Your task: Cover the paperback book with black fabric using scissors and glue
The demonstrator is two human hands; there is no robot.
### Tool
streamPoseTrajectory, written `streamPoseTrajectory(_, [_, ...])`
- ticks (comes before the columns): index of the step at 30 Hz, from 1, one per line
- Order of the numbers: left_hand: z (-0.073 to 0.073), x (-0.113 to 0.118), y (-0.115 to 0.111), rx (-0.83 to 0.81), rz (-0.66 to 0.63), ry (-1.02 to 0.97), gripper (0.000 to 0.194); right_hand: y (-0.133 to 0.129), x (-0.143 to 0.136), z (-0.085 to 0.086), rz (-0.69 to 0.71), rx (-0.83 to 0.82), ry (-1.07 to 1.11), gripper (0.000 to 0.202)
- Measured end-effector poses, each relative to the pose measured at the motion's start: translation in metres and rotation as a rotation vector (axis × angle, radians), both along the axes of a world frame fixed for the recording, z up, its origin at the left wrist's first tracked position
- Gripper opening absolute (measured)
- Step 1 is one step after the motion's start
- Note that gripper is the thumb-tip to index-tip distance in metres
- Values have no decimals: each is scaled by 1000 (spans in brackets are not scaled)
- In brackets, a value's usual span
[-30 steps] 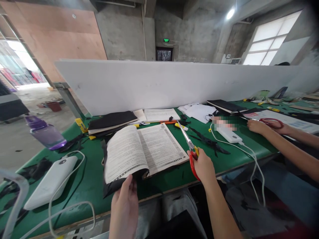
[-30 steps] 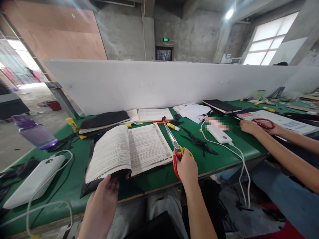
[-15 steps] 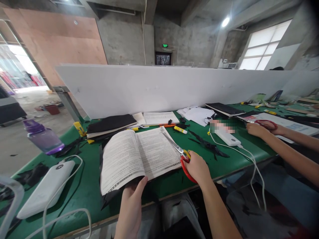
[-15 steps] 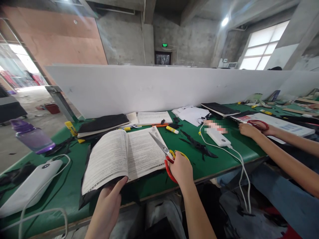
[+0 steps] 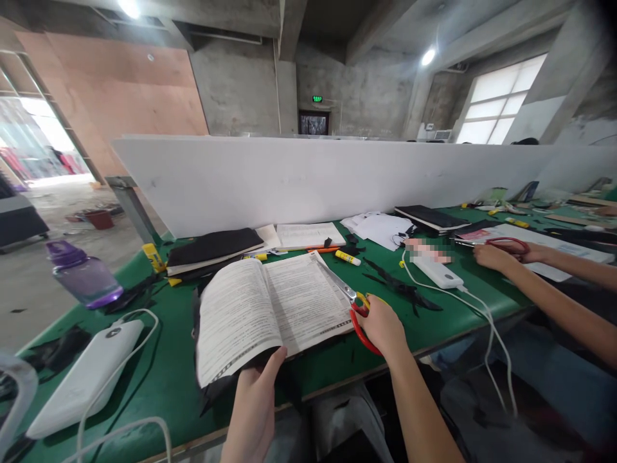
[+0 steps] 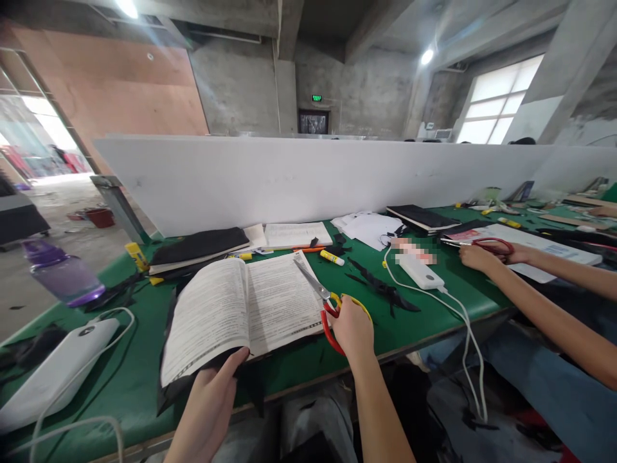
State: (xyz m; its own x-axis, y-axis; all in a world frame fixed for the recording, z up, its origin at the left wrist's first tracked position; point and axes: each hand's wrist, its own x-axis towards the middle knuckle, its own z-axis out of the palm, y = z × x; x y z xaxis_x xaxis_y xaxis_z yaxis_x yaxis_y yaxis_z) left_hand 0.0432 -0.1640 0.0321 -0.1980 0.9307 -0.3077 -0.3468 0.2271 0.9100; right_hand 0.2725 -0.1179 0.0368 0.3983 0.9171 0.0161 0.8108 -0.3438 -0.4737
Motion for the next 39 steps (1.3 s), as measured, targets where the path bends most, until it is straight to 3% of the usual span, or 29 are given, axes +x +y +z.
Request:
streamPoseTrajectory(4, [-4, 4, 3, -18, -1, -7, 27, -1, 5, -2, -26, 5, -35, 18])
streamPoseTrajectory(8, [-8, 15, 6, 75, -58, -29, 26, -2, 15, -5, -63, -5, -62, 20])
streamPoseTrajectory(15, [0, 51, 13, 154, -121, -112, 39, -6, 49, -8, -134, -22, -121, 21])
streamPoseTrajectory(19, [-4, 61, 15, 150, -128, -136, 37, -11, 67, -11, -166, -13, -119, 23])
streamPoseTrajectory(24, [-15, 52, 2, 16, -48, -153, 32, -24, 71, -12, -192, 102, -54, 30])
streamPoseTrajectory(28, [-17, 42, -6, 57, 63, -220, 46, -35, 64, -8, -225, 164, -3, 35])
streamPoseTrajectory(31, [-12, 37, -4, 151, 143, -217, 58, -41, 57, -4, -231, 194, 56, 32])
streamPoseTrajectory(35, [-3, 27, 7, 374, 200, -162, 55, -47, 50, -4, -227, 231, 102, 27])
streamPoseTrajectory(39, [0, 9, 24, 377, 304, -220, 46, -53, 44, -4, -170, 308, 154, 26])
